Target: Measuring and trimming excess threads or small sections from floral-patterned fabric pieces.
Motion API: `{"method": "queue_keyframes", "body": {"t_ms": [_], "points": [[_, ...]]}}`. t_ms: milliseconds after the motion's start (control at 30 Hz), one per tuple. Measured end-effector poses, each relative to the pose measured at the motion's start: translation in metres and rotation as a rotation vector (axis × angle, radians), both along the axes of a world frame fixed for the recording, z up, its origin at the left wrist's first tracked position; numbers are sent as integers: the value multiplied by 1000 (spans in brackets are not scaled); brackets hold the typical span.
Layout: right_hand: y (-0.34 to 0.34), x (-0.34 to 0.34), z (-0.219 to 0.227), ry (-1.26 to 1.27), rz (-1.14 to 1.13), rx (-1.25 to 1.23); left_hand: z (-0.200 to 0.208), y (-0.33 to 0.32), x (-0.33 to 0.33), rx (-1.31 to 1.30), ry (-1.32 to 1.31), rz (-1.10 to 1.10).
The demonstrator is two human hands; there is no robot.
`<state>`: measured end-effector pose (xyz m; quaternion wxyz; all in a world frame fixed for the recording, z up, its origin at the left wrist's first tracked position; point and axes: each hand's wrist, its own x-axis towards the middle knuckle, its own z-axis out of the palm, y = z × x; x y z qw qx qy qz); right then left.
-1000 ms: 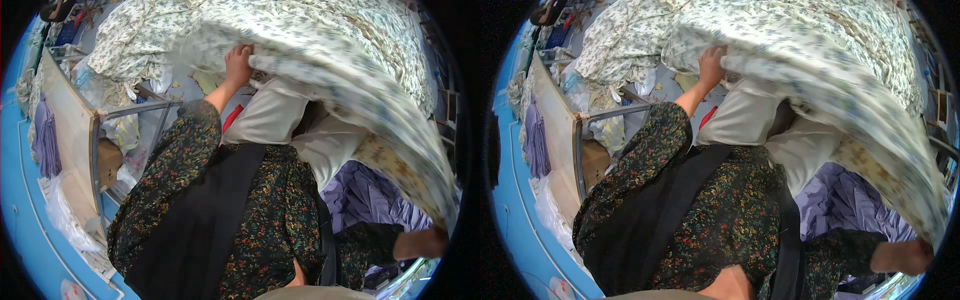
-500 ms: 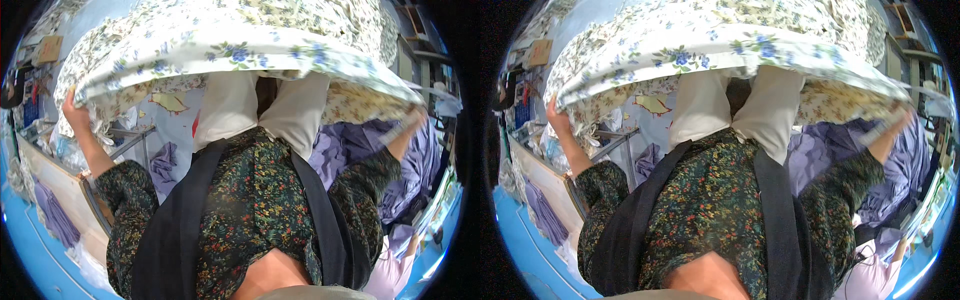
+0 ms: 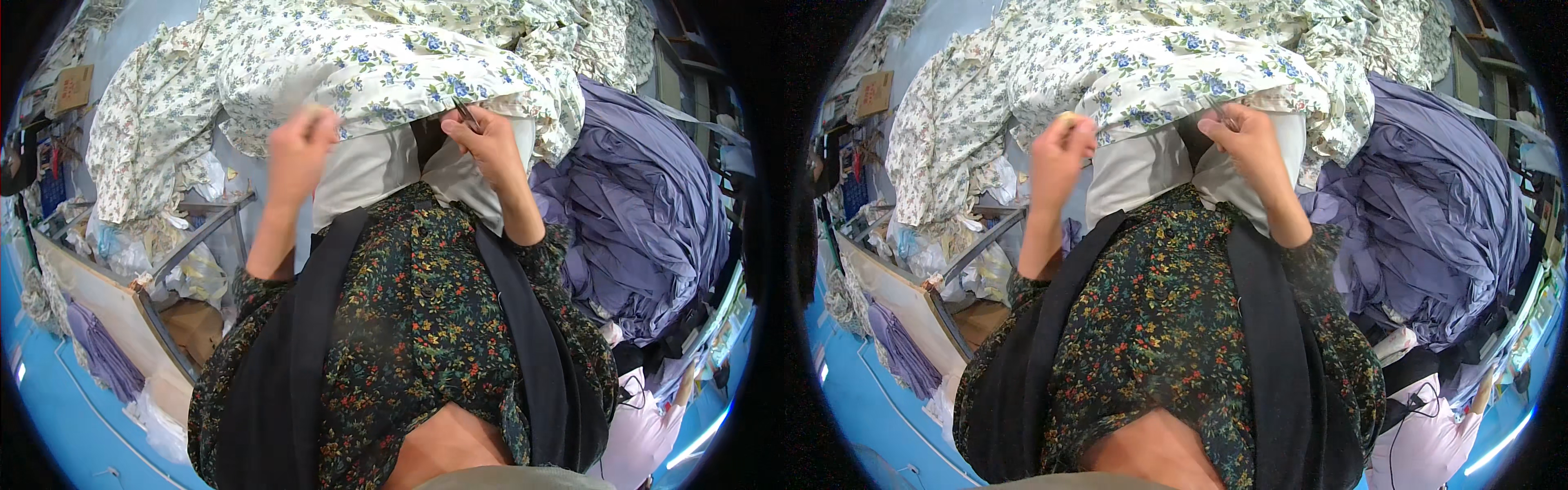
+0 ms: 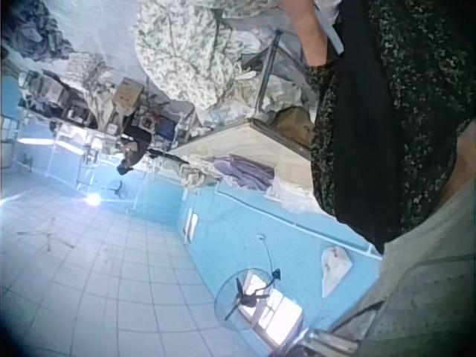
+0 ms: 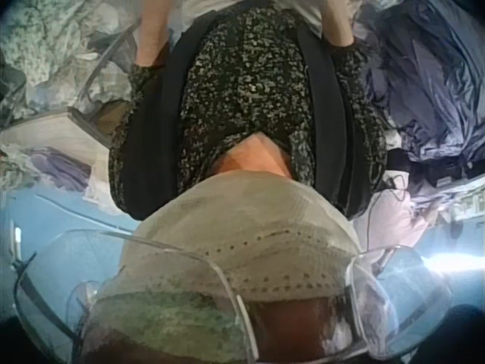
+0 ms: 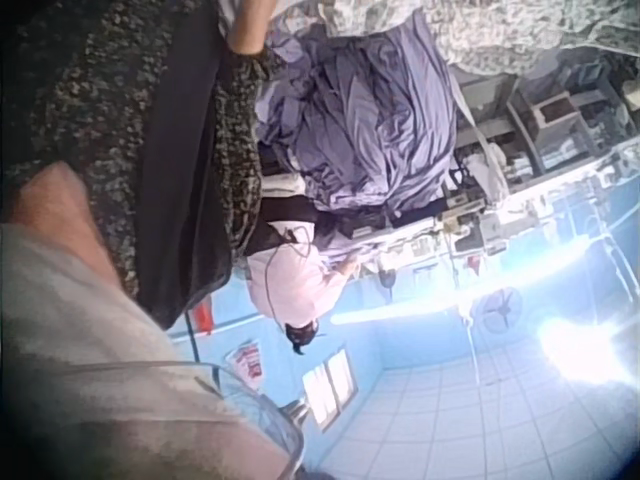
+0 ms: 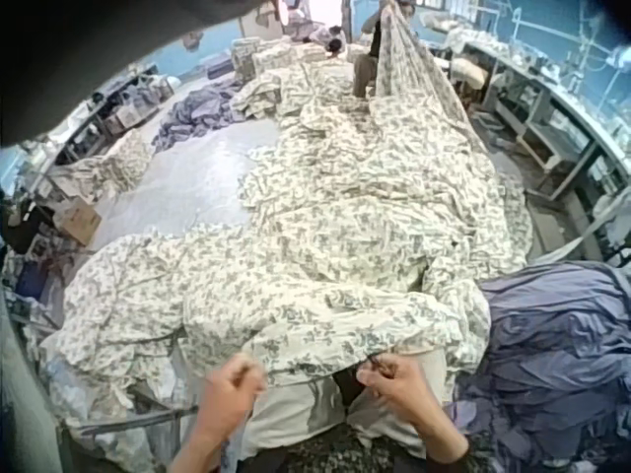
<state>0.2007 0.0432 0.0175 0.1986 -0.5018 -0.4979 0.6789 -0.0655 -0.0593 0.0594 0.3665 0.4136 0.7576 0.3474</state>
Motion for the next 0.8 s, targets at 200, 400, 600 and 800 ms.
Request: {"method": "queue_keyframes", "body": {"t_ms": [200,400,600,800], "points": [[-7,-4,9,92,-263,-73,-14,30,72,275,44,-205],[3,6,8,145,-6,-357,-20,62,82,624,556,-389],[12,15,49,365,-167,145,-35,65,78,357,245,-377],[6,18,32,61,-227,284,-39,72,72,-49,-262,-237]]}}
